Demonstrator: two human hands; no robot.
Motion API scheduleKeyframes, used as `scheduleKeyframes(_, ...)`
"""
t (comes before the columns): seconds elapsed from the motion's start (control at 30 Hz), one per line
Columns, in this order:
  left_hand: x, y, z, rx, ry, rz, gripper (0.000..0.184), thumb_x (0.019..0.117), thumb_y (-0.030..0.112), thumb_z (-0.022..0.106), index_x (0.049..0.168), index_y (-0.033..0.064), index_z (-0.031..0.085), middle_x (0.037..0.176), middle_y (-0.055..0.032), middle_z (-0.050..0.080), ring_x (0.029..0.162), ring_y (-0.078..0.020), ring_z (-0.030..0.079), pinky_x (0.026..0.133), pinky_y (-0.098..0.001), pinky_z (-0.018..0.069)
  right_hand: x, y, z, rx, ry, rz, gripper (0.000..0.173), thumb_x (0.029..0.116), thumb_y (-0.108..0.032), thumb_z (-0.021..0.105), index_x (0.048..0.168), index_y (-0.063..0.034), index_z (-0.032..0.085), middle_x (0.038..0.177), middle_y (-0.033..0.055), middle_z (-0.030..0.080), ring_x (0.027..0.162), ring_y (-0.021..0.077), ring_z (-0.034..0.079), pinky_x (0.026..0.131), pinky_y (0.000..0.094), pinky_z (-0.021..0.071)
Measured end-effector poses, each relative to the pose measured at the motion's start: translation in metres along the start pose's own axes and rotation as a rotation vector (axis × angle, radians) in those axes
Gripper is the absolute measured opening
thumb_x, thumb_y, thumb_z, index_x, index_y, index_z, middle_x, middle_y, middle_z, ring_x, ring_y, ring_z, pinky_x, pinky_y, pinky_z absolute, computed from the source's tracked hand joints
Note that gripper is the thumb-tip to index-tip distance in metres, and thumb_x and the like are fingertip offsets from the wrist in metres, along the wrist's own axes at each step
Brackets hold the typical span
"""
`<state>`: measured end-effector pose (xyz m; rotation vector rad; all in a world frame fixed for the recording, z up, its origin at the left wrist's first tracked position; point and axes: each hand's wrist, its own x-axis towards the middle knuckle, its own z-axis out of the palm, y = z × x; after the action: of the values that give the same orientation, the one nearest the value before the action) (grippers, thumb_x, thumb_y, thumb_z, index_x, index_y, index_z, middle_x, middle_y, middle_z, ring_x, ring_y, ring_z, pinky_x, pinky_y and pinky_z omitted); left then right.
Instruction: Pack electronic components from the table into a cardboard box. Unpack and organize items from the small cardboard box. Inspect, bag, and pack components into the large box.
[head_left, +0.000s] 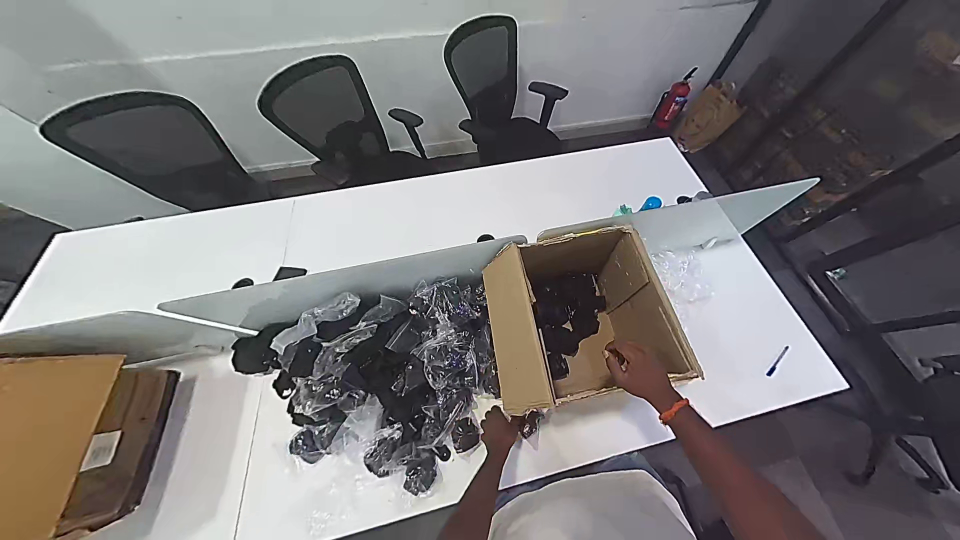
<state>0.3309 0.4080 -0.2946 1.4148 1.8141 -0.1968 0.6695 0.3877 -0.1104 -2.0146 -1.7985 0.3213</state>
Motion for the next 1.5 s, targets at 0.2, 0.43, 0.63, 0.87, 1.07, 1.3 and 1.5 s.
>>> scheduleKeyframes(0.2,0.005,0.004,0.033,-0.050,-0.052,-0.028,0.080,0.0858,0.062,0.070,0.137,0.0017,0.058,0.125,-0.0224,0.068,0.117,-0.0405,0.066,0.096,-0.0647,0.0521,0.000,-0.001,-0.006,0.075,-0.124,-0.081,0.030,0.0983,-0.031,0.053,0.102,-0.0090,0.073,0.095,0.0071,0.072,0.082,0.0198,0.070,0.076,0.0404,0.0592)
scheduleKeyframes(0.43,-0.053,0.035,0.046,-0.190,-0.145,0.088,0.038,0.0955,0.035,0.066,0.101,-0.0020,0.073,0.100,-0.0228,0.072,0.099,-0.0370,0.069,0.093,-0.0603,0.0528,0.008,0.004,-0.008,0.221,-0.207,-0.243,0.027,0.0982,-0.030,0.053,0.099,-0.0103,0.072,0.089,0.0043,0.070,0.080,0.0159,0.067,0.076,0.0358,0.0578)
scheduleKeyframes(0.63,-0.150,0.097,-0.037,-0.021,-0.215,0.293,0.039,0.0947,0.040,0.062,0.083,0.0034,0.068,0.074,-0.0130,0.064,0.073,-0.0296,0.065,0.072,-0.0564,0.0531,0.005,0.007,-0.010,0.433,-0.274,-0.115,0.025,0.0979,-0.032,0.056,0.103,-0.0134,0.071,0.086,0.0018,0.069,0.075,0.0122,0.065,0.073,0.0333,0.0561)
scheduleKeyframes(0.87,-0.198,0.159,-0.143,-0.461,-0.211,0.869,0.030,0.1064,0.025,0.053,0.094,0.0024,0.068,0.072,-0.0007,0.060,0.065,-0.0086,0.057,0.065,-0.0291,0.0522,0.000,0.007,-0.027,0.968,-0.295,0.001,0.030,0.1031,-0.030,0.055,0.119,-0.0064,0.067,0.107,0.0061,0.071,0.085,0.0139,0.069,0.074,0.0310,0.0596)
scheduleKeyframes(1.07,-0.128,0.215,-0.113,-0.775,-0.149,0.890,0.021,0.1047,0.014,0.053,0.100,-0.0001,0.067,0.078,-0.0022,0.064,0.068,-0.0095,0.060,0.066,-0.0281,0.0533,0.011,0.008,-0.045,1.315,-0.461,-0.008,0.066,0.0962,-0.032,0.068,0.150,-0.0035,0.043,0.141,0.0122,0.058,0.125,0.0241,0.060,0.103,0.0439,0.0549)
scheduleKeyframes(1.3,-0.094,0.223,-0.084,-0.977,-0.110,0.697,0.017,0.1019,0.013,0.060,0.102,-0.0028,0.066,0.080,-0.0072,0.068,0.069,-0.0144,0.064,0.066,-0.0315,0.0567,0.021,0.017,-0.033,1.272,-0.185,0.211,0.052,0.0887,-0.002,0.074,0.135,0.0017,0.051,0.117,0.0159,0.070,0.103,0.0251,0.071,0.089,0.0403,0.0617)
scheduleKeyframes(1.5,-0.093,0.222,-0.077,-1.052,-0.001,0.703,0.015,0.1006,0.011,0.061,0.096,-0.0019,0.066,0.073,-0.0045,0.065,0.062,-0.0115,0.061,0.060,-0.0286,0.0548,0.024,0.023,-0.029,1.315,-0.181,0.149,0.057,0.0915,-0.003,0.070,0.144,-0.0004,0.047,0.134,0.0159,0.062,0.117,0.0264,0.065,0.095,0.0417,0.0593)
